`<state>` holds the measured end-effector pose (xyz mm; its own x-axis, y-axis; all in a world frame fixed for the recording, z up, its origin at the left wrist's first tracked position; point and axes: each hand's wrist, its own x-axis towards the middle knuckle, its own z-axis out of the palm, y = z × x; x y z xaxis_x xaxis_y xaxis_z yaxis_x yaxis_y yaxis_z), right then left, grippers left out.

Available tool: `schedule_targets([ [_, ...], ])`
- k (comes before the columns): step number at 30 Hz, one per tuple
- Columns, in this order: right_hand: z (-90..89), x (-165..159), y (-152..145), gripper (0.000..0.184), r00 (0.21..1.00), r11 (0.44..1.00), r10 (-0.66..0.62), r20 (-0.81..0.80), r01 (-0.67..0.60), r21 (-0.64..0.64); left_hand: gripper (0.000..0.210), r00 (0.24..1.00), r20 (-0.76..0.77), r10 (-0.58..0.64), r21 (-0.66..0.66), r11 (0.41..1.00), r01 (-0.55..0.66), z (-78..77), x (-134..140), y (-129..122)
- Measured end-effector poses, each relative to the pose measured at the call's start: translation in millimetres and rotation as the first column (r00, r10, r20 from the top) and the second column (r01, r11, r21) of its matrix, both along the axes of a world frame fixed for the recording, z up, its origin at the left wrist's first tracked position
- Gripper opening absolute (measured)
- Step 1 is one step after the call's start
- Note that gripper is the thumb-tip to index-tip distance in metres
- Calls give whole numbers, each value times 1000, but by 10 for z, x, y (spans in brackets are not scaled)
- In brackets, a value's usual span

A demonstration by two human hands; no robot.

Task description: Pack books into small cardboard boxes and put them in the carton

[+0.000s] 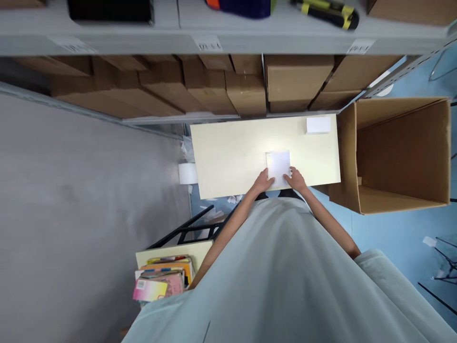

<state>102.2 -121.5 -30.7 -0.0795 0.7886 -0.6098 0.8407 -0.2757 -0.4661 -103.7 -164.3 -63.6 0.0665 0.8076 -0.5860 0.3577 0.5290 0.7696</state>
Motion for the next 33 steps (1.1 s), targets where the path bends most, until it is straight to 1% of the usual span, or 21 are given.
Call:
schedule_targets([
  [2, 155, -17, 77, 60, 999, 1000, -7, -39, 7, 25, 68, 995, -95, -15, 18, 1000, 17, 145, -17, 116],
  [4, 328, -30, 198, 61, 996, 998, 0, -89, 5, 60, 70, 988, -155, -19, 59, 998, 28, 315, -50, 279],
  [7, 595, -51, 465, 61, 990, 992, 16, -141, 2, 127, 67, 981, -188, -46, 180, 980, 80, 613, -139, 601],
  [10, 865, -86, 825, 61, 986, 979, 33, -162, 0, 202, 64, 971, -232, -62, 321, 937, 137, 958, -248, 977],
  [13, 1167, -135, 1241, 62, 985, 960, 49, -166, -1, 281, 62, 952, -298, -63, 425, 884, 191, 1339, -324, 1361],
  [17, 1630, -183, 1784, 59, 984, 900, 101, -144, -29, 435, 60, 919, -390, -54, 513, 817, 265, 1865, -349, 1848],
  [20, 1990, -181, 2138, 58, 984, 841, 150, -100, -74, 536, 60, 901, -433, -28, 584, 752, 304, 2239, -338, 2186],
  [23, 2334, -165, 2445, 56, 980, 766, 191, -52, -116, 632, 58, 884, -468, 16, 656, 676, 335, 2564, -309, 2494],
  [26, 2636, -175, 2722, 48, 976, 686, 217, 14, -162, 709, 56, 856, -515, 41, 689, 614, 386, 2811, -258, 2774],
  [28, 2800, -208, 2889, 44, 971, 652, 228, 79, -212, 728, 56, 838, -544, 48, 693, 589, 416, 2929, -208, 2940],
  [30, 2925, -257, 3036, 40, 957, 639, 239, 162, -281, 716, 57, 821, -568, 55, 690, 576, 438, 3016, -151, 3083],
  [33, 3038, -342, 3204, 35, 935, 641, 248, 253, -354, 681, 58, 795, -605, 54, 673, 568, 474, 3112, -65, 3246],
])
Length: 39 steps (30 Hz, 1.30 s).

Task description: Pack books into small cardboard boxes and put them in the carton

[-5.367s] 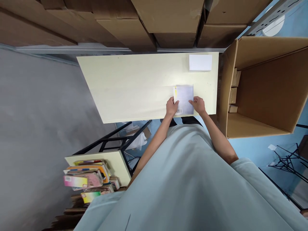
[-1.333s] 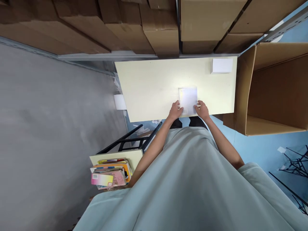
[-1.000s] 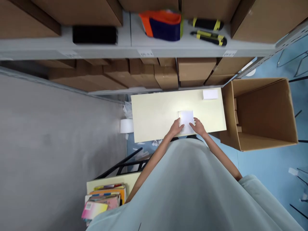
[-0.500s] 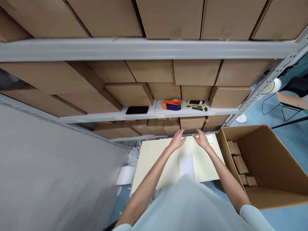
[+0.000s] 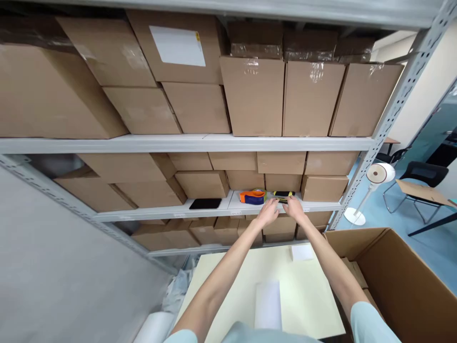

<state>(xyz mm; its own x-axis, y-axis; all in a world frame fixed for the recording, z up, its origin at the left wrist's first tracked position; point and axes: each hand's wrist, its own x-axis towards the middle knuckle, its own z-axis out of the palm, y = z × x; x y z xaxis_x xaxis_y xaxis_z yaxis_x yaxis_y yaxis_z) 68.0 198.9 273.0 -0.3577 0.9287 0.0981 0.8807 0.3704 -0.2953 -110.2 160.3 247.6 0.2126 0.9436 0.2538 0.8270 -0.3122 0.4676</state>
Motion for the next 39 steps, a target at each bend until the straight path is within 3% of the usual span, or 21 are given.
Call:
schedule_targets([
  [9, 17, -158, 235, 32, 994, 1000, -4, 106, 5, -12, 54, 994, -109, 23, -34, 999, -27, 197, 90, 239],
  [16, -117, -135, 318, 36, 988, 998, -16, 153, 25, -56, 52, 989, -143, 23, -68, 997, -33, 142, 10, 220],
  [24, -111, -33, 280, 42, 989, 999, -7, 146, 13, -42, 50, 992, -129, 1, -61, 998, -9, 46, -47, 190],
  [31, -252, 69, 6, 46, 990, 997, -57, 130, 62, -36, 53, 998, -57, 6, -42, 999, -9, -210, -111, 41],
  [36, -589, 224, -420, 40, 986, 990, -105, 130, 117, -85, 48, 999, -25, -34, 35, 999, 35, -507, -168, -298],
  [39, -881, 309, -711, 39, 984, 983, -89, 155, 112, -146, 46, 1000, 6, -15, -9, 1000, 15, -820, -221, -558],
])
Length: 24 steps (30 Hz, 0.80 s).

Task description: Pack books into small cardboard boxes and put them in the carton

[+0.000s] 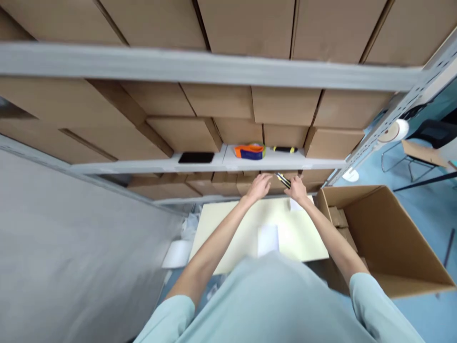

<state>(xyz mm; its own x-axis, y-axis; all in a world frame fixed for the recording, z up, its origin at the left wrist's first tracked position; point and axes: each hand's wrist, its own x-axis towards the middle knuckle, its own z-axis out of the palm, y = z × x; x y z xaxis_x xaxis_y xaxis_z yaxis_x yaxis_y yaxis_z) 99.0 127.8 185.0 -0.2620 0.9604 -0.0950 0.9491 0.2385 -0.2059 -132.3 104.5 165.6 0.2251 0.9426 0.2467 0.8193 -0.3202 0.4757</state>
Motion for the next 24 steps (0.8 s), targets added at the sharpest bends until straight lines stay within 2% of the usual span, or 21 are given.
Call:
schedule_targets([
  [3, -394, 20, -290, 37, 1000, 995, 6, 22, -4, -101, 43, 997, -10, 76, -168, 983, -77, -470, -73, -306],
  [5, -700, -8, -506, 37, 999, 977, -1, 36, 9, -213, 42, 990, -39, 133, -306, 942, -139, -838, -124, -561],
  [9, -1286, -125, -1006, 39, 995, 901, 39, 96, 6, -433, 39, 969, -101, 223, -549, 800, -242, -1512, -210, -1157],
  [12, -1607, -246, -1366, 40, 987, 836, 88, 131, -2, -549, 34, 954, -135, 267, -641, 711, -290, -1880, -268, -1531],
  [15, -1802, -394, -1636, 38, 986, 788, 110, 128, -7, -616, 26, 946, -125, 297, -672, 677, -302, -2149, -332, -1750],
  [18, -1896, -562, -1805, 36, 988, 767, 87, 129, 16, -642, 19, 937, -99, 334, -691, 654, -306, -2338, -395, -1829],
  [21, -1926, -733, -1905, 32, 991, 766, 57, 125, 37, -642, 14, 925, -78, 371, -714, 627, -312, -2437, -445, -1810],
  [24, -1927, -892, -1968, 28, 993, 774, 33, 111, 45, -631, 16, 906, -99, 411, -757, 559, -337, -2444, -464, -1730],
])
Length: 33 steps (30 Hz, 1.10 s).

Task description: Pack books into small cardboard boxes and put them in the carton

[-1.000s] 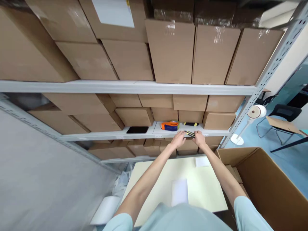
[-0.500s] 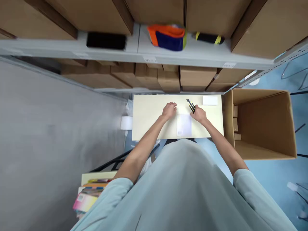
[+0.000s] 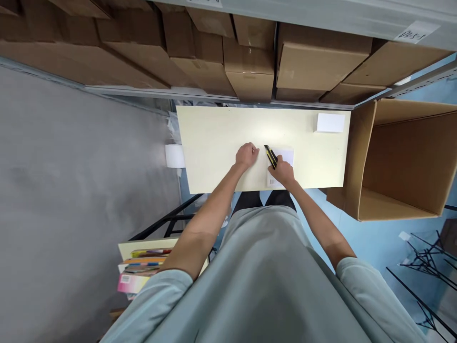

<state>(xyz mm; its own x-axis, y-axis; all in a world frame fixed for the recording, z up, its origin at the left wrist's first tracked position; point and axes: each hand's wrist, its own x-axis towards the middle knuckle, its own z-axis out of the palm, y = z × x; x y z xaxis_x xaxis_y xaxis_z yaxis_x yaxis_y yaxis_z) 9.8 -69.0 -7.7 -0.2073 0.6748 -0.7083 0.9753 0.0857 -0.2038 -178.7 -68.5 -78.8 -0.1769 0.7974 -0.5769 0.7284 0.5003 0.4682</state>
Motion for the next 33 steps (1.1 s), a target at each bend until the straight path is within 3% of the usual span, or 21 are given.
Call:
schedule_targets([
  [7, 3, -273, -117, 37, 995, 995, -92, 30, 93, -19, 25, 998, -63, 21, -150, 988, -30, 150, 48, 159],
  [13, 34, -459, -263, 36, 984, 989, -146, 99, 147, -11, 27, 996, -85, -17, -203, 979, 0, 205, 40, 226],
  [24, 143, -661, -525, 34, 967, 984, -176, 183, 173, 31, 27, 1000, -20, 15, -132, 991, -18, 24, -33, 197],
  [33, 189, -603, -941, 31, 959, 983, -176, 221, 182, -8, 27, 1000, -23, 19, -109, 994, -21, 79, 1, 132],
])
